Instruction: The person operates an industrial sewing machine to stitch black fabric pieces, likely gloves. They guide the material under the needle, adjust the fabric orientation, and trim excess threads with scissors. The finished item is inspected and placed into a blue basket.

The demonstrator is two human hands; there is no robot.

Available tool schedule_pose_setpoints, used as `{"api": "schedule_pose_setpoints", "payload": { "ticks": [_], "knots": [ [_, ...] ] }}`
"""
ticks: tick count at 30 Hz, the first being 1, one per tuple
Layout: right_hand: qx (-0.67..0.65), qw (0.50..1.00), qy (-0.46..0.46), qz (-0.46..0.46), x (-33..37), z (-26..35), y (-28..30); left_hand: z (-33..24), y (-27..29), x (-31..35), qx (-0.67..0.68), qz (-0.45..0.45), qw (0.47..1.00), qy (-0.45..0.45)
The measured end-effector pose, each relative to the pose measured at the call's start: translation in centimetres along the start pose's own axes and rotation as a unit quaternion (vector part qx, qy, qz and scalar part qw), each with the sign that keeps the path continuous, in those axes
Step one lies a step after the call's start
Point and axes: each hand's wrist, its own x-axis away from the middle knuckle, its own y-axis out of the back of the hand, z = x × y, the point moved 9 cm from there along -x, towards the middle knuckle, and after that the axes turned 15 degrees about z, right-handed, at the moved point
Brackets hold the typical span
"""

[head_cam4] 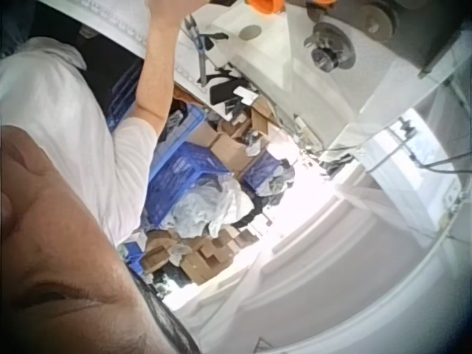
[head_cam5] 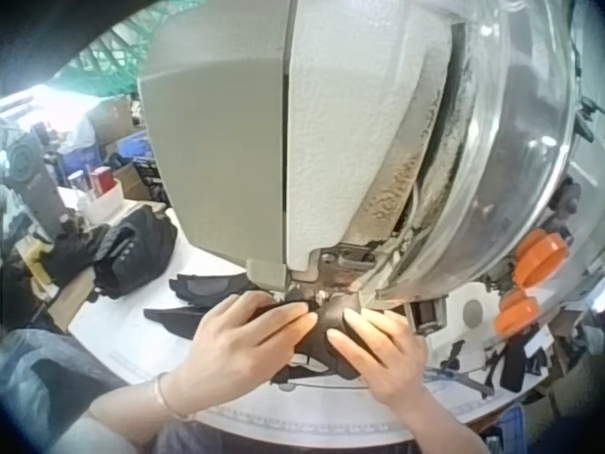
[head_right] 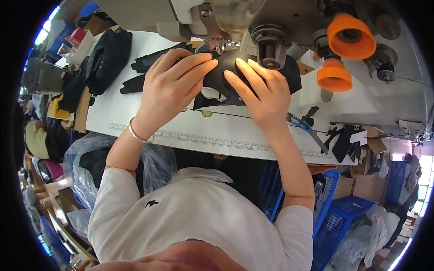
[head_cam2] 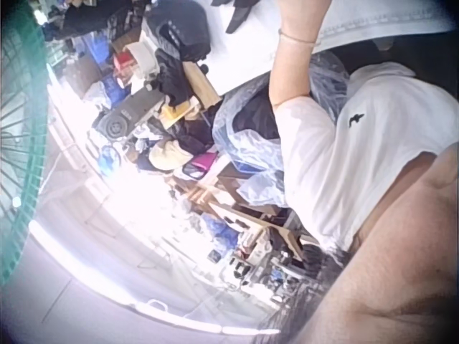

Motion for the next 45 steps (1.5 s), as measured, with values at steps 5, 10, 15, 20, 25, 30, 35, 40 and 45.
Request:
{"api": "schedule_pose_setpoints", "payload": {
  "ticks": [5, 10, 15, 20, 25, 30, 35, 40, 45],
  "knots": [
    [-0.02, 1.0, 0.003, -0.001, -0.5, -0.7, 0.0, 0.2, -0.2, -0.1, -0.006, -0.009, 1.0, 0.011],
    [-0.032, 0.999, -0.004, 0.01, -0.3, -0.6, 0.1, -0.2, -0.1, 0.0, -0.011, -0.001, 0.999, 0.03],
    [-0.02, 1.0, -0.012, 0.006, -0.7, -0.1, 0.4, -0.8, 0.1, -0.1, -0.035, -0.001, 0.999, 0.018],
    [-0.047, 0.998, 0.007, -0.032, -0.5, 1.9, 0.9, 0.9, 0.0, -1.3, 0.093, 0.024, 0.995, 0.032],
    [-0.036, 0.999, 0.0, -0.033, -0.4, 2.0, 0.8, 1.9, 0.4, -1.6, 0.158, -0.006, 0.987, 0.04],
    [-0.025, 0.999, -0.009, -0.035, -0.2, 2.1, 0.6, 0.7, 0.2, -0.7, 0.094, -0.041, 0.995, -0.015],
    [-0.033, 0.999, -0.023, -0.034, 0.0, 2.0, 0.2, 0.3, -0.3, -0.2, 0.037, -0.078, 0.994, -0.064],
    [-0.027, 0.999, -0.03, -0.036, -0.1, 2.0, 0.1, 0.2, -0.5, 0.1, 0.028, -0.089, 0.994, -0.058],
    [-0.018, 0.999, -0.026, -0.039, -0.3, 2.1, 0.1, 0.8, -0.9, 0.2, 0.033, -0.113, 0.991, -0.059]
  ]
}}
